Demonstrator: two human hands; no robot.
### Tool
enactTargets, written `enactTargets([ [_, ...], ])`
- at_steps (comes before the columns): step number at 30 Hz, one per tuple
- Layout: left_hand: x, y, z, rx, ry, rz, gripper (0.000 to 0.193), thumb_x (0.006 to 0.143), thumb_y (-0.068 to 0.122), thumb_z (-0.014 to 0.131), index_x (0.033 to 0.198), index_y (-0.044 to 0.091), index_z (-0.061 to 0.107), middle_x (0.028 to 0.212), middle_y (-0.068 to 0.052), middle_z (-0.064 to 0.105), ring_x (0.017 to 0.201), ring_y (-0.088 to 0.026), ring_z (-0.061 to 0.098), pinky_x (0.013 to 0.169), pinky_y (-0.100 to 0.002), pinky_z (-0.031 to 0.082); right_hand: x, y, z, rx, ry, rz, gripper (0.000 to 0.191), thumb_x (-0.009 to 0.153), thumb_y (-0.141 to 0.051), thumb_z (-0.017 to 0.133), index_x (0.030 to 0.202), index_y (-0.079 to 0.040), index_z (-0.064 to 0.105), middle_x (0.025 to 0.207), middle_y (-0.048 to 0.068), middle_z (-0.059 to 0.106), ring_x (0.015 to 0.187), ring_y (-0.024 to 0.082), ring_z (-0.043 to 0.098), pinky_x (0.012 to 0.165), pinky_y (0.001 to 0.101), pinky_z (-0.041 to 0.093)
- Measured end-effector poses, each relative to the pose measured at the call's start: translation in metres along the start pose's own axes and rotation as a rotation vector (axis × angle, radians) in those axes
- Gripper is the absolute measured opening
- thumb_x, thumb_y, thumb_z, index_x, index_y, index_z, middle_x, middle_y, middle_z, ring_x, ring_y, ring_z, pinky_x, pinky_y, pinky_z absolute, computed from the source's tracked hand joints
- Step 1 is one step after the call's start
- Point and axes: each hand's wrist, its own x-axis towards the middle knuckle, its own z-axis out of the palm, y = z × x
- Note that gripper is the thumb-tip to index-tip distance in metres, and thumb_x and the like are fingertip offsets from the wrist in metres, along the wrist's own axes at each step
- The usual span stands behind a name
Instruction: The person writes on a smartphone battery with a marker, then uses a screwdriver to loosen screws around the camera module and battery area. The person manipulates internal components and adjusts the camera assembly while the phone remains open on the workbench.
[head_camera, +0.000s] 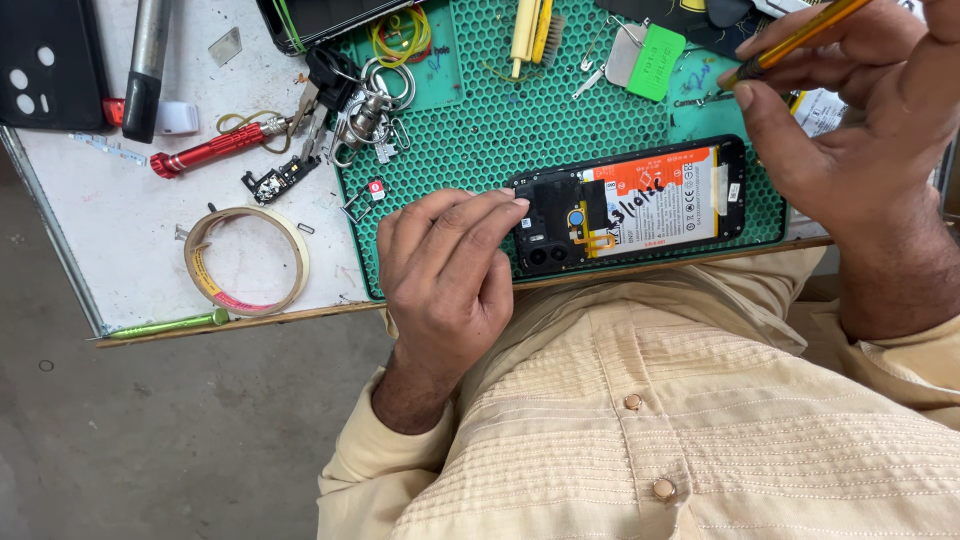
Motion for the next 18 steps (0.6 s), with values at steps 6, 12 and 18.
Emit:
enactTargets([
  [6,0.0,-0.002,0.003,0.007,0.009,0.015,0.039,0.083,-0.008,0.068,0.119,0.007,0.074,0.119,-0.001,0.073,0.11,-0.021,0.067,0.095,-0.038,0.043,-0.001,0.004,0.002,0.006,0.006,-0.043,0.082,0.106,0.019,0.067,0.16,-0.009,0.013,0.131,0.027,0.054,0.116,0.033,0.07,0.096,0.0341,0.065],
  [12,-0.001,-0.001,0.001,-0.002,0.011,0.007,0.038,0.084,-0.008,0.068,0.118,0.007,0.074,0.119,-0.001,0.073,0.111,-0.021,0.067,0.095,-0.038,0.043,-0.004,0.016,0.003,-0.012,0.011,-0.078,0.057,0.106,0.02,0.065,0.142,0.005,0.023,0.127,0.029,0.057,0.113,0.035,0.072,0.096,0.0365,0.067],
  [18,-0.001,-0.001,0.0,-0.002,0.003,0.005,0.039,0.085,-0.008,0.068,0.12,0.008,0.073,0.12,-0.001,0.073,0.111,-0.021,0.067,0.096,-0.037,0.044,-0.006,0.014,0.003,0.079,0.02,-0.073,0.038,0.114,0.018,0.06,0.138,0.012,0.031,0.13,0.027,0.057,0.116,0.031,0.071,0.103,0.0323,0.065],
])
